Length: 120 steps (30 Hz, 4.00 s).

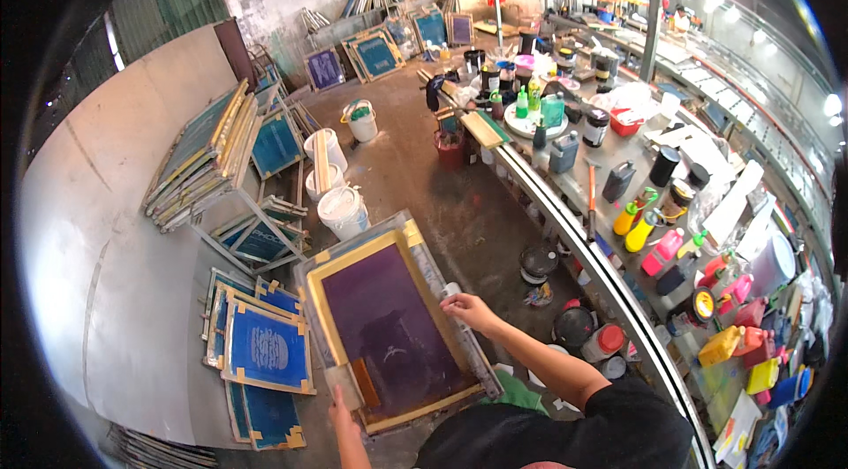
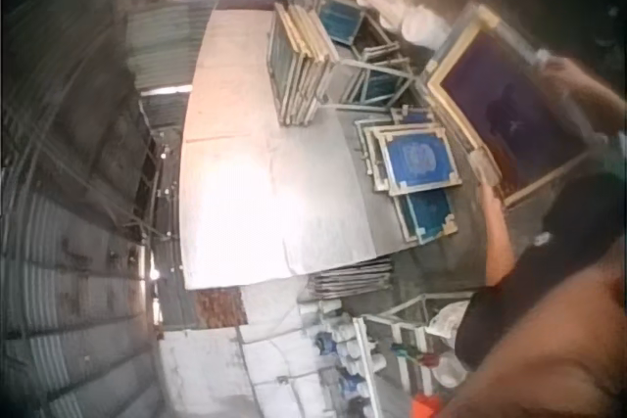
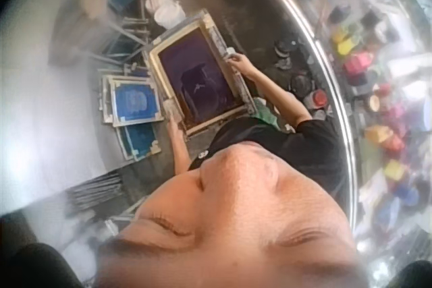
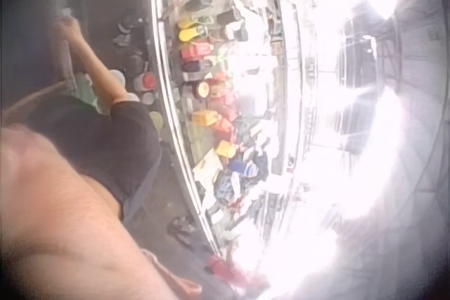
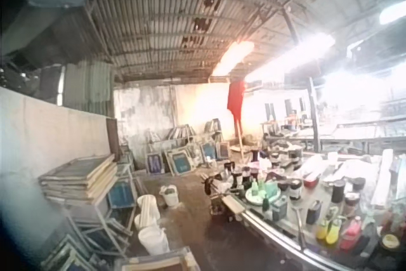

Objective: The person carries a screen printing frame to a conveyor and uses a squeegee to pull purple ink across the mesh onto a white garment below. The person repeatedly strokes the squeegee to coat the screen and print the design, then lifts the frame to move to the next garment.

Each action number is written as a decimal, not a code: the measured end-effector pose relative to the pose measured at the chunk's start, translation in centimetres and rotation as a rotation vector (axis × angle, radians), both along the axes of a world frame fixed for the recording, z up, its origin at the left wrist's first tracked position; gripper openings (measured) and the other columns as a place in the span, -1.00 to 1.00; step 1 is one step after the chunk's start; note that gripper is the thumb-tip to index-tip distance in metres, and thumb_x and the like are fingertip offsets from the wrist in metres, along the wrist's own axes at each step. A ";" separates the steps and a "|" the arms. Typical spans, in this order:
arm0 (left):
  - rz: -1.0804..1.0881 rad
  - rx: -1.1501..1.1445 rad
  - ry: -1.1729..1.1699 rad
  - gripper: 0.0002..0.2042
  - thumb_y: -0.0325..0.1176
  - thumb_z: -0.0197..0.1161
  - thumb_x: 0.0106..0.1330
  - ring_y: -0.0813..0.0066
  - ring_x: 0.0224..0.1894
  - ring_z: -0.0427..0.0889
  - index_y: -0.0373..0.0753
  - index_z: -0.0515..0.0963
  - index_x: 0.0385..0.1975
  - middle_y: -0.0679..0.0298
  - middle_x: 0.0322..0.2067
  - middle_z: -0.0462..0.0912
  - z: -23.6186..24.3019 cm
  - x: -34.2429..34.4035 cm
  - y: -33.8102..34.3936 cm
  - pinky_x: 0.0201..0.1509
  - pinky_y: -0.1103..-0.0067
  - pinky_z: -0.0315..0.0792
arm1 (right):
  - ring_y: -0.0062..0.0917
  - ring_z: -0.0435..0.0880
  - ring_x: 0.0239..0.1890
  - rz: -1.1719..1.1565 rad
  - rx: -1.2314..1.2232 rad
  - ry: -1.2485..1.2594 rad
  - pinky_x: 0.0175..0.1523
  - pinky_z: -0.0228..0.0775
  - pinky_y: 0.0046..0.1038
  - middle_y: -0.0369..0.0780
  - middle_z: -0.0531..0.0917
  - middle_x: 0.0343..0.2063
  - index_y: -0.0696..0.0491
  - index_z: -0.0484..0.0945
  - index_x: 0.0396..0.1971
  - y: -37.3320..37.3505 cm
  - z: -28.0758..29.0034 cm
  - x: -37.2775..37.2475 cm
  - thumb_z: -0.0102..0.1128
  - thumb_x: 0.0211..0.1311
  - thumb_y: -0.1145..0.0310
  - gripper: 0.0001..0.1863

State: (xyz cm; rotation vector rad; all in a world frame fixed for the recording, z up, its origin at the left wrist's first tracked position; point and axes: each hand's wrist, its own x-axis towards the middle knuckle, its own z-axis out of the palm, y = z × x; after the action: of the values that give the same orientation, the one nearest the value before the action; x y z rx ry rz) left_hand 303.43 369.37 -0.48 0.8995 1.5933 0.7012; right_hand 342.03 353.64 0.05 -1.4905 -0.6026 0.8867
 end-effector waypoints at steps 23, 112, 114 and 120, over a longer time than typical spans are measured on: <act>-0.052 0.109 -0.163 -0.19 0.25 0.42 0.20 0.28 0.03 0.60 -0.49 0.52 0.09 0.08 0.02 0.62 -1.4 42.3 39.6 0.08 0.29 0.47 | -0.75 0.52 -0.41 -0.111 -0.162 -0.265 -0.29 0.38 -0.57 -0.39 0.65 -0.46 0.08 0.71 -0.26 42.5 -3.4 41.9 0.30 0.33 0.33 -0.85; -1.397 -0.165 -0.334 -0.38 0.13 0.24 0.43 0.27 -0.19 0.74 -0.47 0.58 0.01 0.09 -0.15 0.74 -14.1 261.6 136.4 -0.08 0.34 0.62 | -0.67 0.53 -0.34 -1.289 -0.047 -0.217 -0.20 0.40 -0.53 -0.36 0.62 -0.43 0.06 0.71 -0.12 109.4 -12.6 219.9 0.36 0.29 0.25 -0.74; -1.485 -0.179 -0.302 -0.38 0.13 0.26 0.41 0.26 -0.21 0.74 -0.47 0.58 0.00 0.08 -0.16 0.74 -13.6 267.4 132.8 -0.10 0.33 0.63 | -0.68 0.50 -0.35 -1.532 -0.020 -0.145 -0.21 0.39 -0.53 -0.38 0.59 -0.45 0.07 0.71 -0.14 108.3 -12.0 219.9 0.36 0.28 0.28 -0.76; -1.740 -0.106 -0.308 -0.42 0.11 0.36 0.34 0.30 -0.25 0.74 -0.44 0.63 -0.15 0.09 -0.23 0.74 -14.5 281.7 117.6 -0.17 0.37 0.63 | -0.78 0.42 -0.41 -1.798 -0.009 0.082 -0.27 0.27 -0.62 -0.48 0.48 -0.52 0.04 0.71 -0.14 97.3 -14.9 222.9 0.35 0.30 0.34 -0.82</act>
State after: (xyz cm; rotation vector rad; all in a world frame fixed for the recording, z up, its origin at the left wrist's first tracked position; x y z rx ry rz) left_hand 585.17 486.98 -14.93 1.5430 0.1704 -0.4833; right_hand 564.95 450.92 -14.89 -1.3302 0.8196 -0.4765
